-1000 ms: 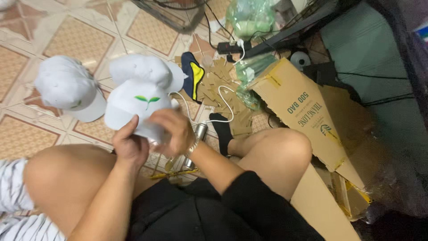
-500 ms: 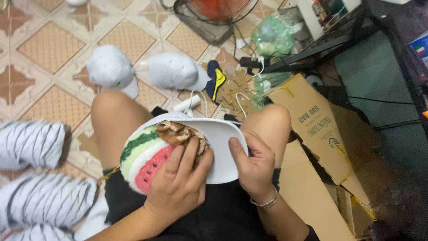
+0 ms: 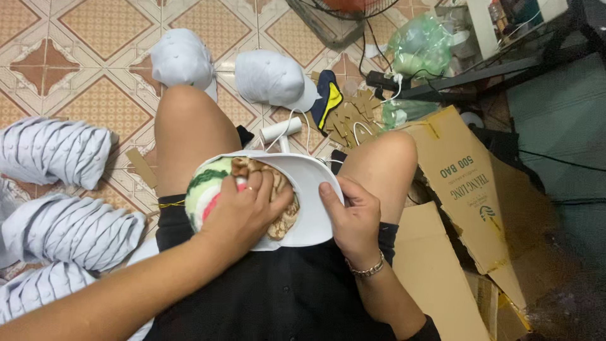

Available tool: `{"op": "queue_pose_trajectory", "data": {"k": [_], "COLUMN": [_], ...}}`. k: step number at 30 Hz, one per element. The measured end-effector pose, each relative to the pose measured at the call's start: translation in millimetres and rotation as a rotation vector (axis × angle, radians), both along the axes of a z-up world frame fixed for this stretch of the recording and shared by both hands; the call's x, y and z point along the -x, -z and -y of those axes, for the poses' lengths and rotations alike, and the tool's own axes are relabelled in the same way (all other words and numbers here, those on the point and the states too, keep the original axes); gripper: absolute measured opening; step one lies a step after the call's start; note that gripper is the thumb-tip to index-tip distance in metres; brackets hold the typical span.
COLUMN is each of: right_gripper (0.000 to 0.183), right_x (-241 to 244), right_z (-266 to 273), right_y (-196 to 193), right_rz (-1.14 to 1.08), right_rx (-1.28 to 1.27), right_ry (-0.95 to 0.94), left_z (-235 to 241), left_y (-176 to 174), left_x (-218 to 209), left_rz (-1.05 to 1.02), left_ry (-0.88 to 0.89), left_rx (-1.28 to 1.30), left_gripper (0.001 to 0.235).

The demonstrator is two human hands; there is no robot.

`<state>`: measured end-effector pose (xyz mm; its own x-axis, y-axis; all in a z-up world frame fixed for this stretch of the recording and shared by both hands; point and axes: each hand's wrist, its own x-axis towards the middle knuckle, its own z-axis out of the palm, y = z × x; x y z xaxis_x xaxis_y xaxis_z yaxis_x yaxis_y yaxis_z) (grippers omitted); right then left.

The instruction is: The person sits on the floor and cleans white baseball caps. They wipe the inside and outside of the caps with a cloth, use a hairdryer to dry the surface, and apply a spray from a can. The person handles multiple caps one at a time.

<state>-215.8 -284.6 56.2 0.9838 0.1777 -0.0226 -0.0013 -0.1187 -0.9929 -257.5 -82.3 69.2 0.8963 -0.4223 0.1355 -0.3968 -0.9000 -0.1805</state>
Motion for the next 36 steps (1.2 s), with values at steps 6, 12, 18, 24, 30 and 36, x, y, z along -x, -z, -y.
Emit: {"op": "queue_pose_trajectory", "data": {"k": [6,12,18,24,30,36], "right_gripper": [0.016,0.015,0.014,0.025,0.049,0.049], "right_x": [-8,-44,-82,-84,-46,-74], "right_z": [10,47,85,63,4,53], "right_y": [-11,-6,23,66,66,42], "right_rz": [0.259,0.426,0.332,-0.057,-0.535,-0.555], "right_rx": [0.234,0.544,0.391,-0.592,-0.556,-0.361], "right_ry": [0.077,0.321,0.650,0.588,0.383,-0.348], "left_z": [-21,-33,-49,-14,20,4], "left_y": [17,8,22,80,103,97], "left_x": [-21,-19,-66,-121,-100,-115], "left_rz": [0.035,0.037,-0.413,-0.736,-0.993,-0.847], "left_ry": [0.168,-0.058,-0.732,-0.713,0.174,-0.782], "left_rx": [0.483,1.010,1.133,0.692,1.402,1.541], "left_gripper": [0.040,0.046,0.059,0.069,0.067,0.048]}}
